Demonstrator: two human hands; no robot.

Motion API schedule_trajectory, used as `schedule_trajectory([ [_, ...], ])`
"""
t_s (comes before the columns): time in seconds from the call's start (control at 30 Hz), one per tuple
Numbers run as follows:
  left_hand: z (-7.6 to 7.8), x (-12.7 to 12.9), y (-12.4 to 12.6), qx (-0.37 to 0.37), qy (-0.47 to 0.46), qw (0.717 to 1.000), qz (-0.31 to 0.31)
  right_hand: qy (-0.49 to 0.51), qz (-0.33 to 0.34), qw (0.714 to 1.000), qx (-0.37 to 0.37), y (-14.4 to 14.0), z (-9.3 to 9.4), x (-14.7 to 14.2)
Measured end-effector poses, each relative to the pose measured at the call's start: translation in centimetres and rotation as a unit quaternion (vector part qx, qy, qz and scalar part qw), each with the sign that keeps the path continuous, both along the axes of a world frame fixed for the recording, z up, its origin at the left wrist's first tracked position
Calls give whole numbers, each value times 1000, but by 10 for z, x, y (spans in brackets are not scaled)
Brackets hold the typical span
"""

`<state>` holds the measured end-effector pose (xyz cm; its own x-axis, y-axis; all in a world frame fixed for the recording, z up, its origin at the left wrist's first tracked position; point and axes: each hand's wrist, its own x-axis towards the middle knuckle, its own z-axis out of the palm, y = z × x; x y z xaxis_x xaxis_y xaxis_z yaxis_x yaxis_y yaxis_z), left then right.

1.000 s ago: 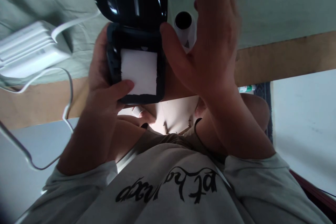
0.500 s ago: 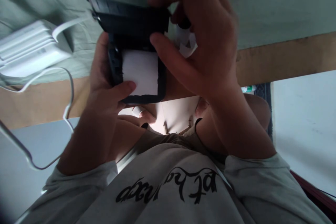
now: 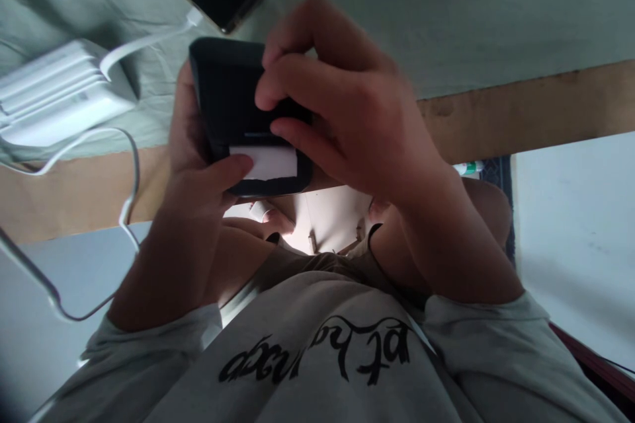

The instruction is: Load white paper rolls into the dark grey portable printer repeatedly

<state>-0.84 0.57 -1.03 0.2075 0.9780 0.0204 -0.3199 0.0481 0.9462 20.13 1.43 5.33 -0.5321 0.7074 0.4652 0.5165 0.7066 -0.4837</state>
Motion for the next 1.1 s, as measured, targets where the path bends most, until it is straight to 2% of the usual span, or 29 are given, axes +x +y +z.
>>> schedule_trajectory([
  [0.1, 2, 4, -3, 12, -36, 999, 11, -6, -9, 1000, -20, -3, 3, -4],
  [0.3, 14, 10, -10, -36, -69, 997, 13, -11, -23, 996, -81, -12, 10, -10],
  [0.57, 15, 10, -10, -42, -80, 996, 18, -75, -82, 988, -102, -14, 16, -10],
  [1.1, 14, 8, -9, -43, -63, 997, 10, -99, -113, 984, -100, -15, 12, -12],
])
